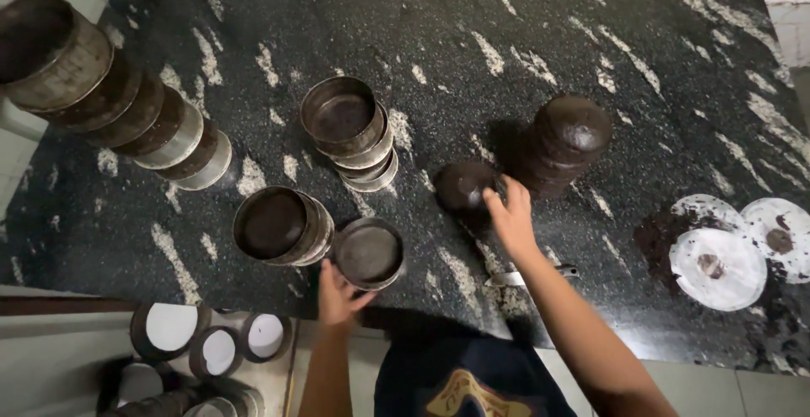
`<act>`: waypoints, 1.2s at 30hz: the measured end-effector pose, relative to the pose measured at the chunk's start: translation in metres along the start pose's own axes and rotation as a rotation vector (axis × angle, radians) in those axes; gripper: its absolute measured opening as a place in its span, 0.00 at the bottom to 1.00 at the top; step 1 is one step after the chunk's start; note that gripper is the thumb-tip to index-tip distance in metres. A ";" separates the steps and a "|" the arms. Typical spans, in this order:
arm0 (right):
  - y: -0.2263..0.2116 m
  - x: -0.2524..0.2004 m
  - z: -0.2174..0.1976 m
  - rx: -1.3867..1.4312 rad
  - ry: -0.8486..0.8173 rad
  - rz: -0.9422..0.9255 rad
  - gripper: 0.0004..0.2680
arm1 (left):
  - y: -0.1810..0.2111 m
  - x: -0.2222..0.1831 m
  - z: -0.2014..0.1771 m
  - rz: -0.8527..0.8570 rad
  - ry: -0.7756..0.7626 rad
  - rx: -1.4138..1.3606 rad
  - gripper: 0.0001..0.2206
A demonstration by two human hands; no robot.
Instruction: The person works at a dark table with metal cake rings and dark dome-shaped cakes. They lift rings off the cakes, stack the empty metal rings, use a small knife at times, and pair the dome cakes together on the table.
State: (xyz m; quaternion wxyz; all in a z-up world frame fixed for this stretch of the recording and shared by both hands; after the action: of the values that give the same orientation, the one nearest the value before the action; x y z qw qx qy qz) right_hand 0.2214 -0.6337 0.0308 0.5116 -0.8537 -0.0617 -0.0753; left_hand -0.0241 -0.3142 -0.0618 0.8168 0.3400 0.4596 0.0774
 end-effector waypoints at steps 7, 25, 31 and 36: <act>0.047 -0.091 -0.073 -0.636 -0.090 -0.217 0.20 | 0.073 -0.026 -0.056 0.521 0.349 0.192 0.34; 0.001 -0.184 -0.071 -0.406 -0.515 -0.322 0.22 | 0.170 -0.068 -0.027 0.490 0.249 -0.093 0.20; 0.124 -0.147 -0.119 -0.723 -0.111 0.085 0.16 | 0.145 -0.069 -0.010 0.756 0.127 0.238 0.17; 0.079 -0.114 -0.196 -0.493 0.165 0.354 0.11 | 0.105 -0.131 0.122 0.965 0.066 0.859 0.26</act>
State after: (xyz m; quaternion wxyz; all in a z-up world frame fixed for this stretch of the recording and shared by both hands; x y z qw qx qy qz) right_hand 0.1113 -0.8470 0.0321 0.2978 -0.9404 0.1499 -0.0668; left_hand 0.0194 -0.3513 0.1372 0.4667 0.8025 0.2699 0.2556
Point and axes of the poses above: each hand's wrist, its own x-axis towards the middle knuckle, its own z-axis out of the palm, y = z × x, the point moved 4 cm from there along x, towards the middle knuckle, and after that the axes turned 7 degrees about y, right-handed, at the moved point
